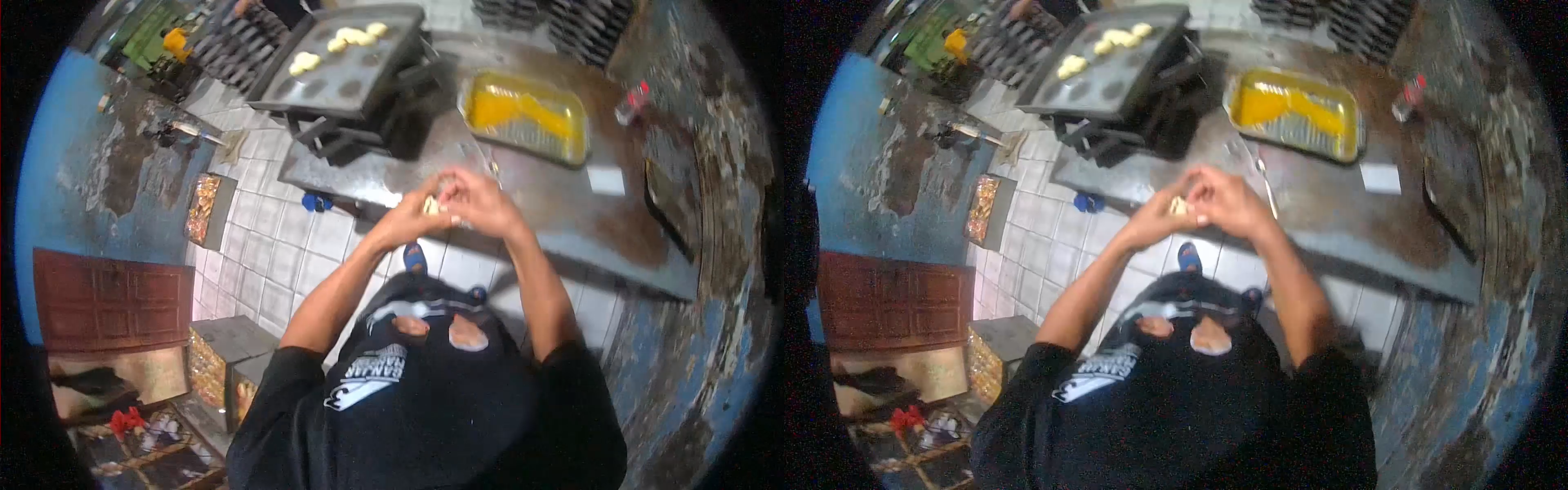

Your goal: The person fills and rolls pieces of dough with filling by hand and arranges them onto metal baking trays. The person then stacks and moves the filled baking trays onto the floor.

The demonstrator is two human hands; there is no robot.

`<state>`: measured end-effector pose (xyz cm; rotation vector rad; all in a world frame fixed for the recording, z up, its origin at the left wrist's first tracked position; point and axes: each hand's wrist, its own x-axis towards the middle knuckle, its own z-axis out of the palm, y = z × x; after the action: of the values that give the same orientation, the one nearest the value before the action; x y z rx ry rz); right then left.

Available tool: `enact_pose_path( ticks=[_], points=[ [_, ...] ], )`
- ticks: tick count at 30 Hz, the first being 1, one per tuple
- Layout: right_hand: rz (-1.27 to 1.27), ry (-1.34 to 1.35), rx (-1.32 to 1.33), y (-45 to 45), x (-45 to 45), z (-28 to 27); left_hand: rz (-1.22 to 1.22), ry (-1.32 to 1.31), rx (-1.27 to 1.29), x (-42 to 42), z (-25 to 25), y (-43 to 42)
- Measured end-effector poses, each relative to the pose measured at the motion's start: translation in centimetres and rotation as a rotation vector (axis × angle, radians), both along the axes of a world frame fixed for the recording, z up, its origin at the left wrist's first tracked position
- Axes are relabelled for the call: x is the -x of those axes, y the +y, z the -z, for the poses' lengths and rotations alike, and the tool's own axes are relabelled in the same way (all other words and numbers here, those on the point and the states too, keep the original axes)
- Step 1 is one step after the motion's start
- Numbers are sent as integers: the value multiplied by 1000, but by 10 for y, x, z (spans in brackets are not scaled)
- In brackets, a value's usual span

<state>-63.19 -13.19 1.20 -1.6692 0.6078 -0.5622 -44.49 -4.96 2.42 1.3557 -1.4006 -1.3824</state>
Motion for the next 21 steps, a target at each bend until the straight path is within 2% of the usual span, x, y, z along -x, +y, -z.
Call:
enact_pose_path(
  ticks=[1, 2, 4, 5, 6, 7, 8, 11, 12, 13, 14, 16, 17, 18, 19, 20, 21],
  points=[
    [38, 67, 231, 5, -9, -31, 75, -18, -70, -15, -7, -5],
    [86, -73, 67, 6, -21, -36, 37, 97, -47, -24, -10, -7],
    [469, -406, -117, 9, -55, -25, -106, 364, 4, -46, -19, -19],
    [542, -323, 165, 9, -69, -16, -198, 366, 4, -60, -12, -27],
    [609, -239, 448, 7, -83, -10, -257, 476, -10, -70, -12, -34],
    [468, -98, 684, 12, -100, -30, -262, 594, -39, -79, -22, -38],
    [436, -169, 807, 11, -127, -26, -258, 711, -78, -88, -32, -39],
    [525, -119, 774, -7, -192, -21, -243, 887, -6, -119, -36, -53],
    [484, -276, 298, -14, -213, -20, -277, 819, 148, -133, -19, -66],
    [431, -412, -182, -21, -233, -23, -343, 470, 361, -154, -21, -74],
    [431, -376, -173, -28, -248, -28, -364, 404, 407, -174, -22, -80],
    [320, -354, -728, -41, -285, -59, -415, 269, 493, -214, -26, -91],
    [203, -131, -733, -65, -290, -82, -400, 608, 214, -234, -29, -99],
    [242, -152, -723, -84, -310, -80, -368, 935, -83, -250, -28, -107],
    [284, -42, -461, -110, -324, -77, -439, 793, 210, -257, -17, -119],
    [314, 71, -199, -136, -335, -71, -500, 692, 243, -274, -25, -122],
    [325, 97, -197, -159, -350, -60, -497, 627, 329, -290, -26, -123]
  ],
)
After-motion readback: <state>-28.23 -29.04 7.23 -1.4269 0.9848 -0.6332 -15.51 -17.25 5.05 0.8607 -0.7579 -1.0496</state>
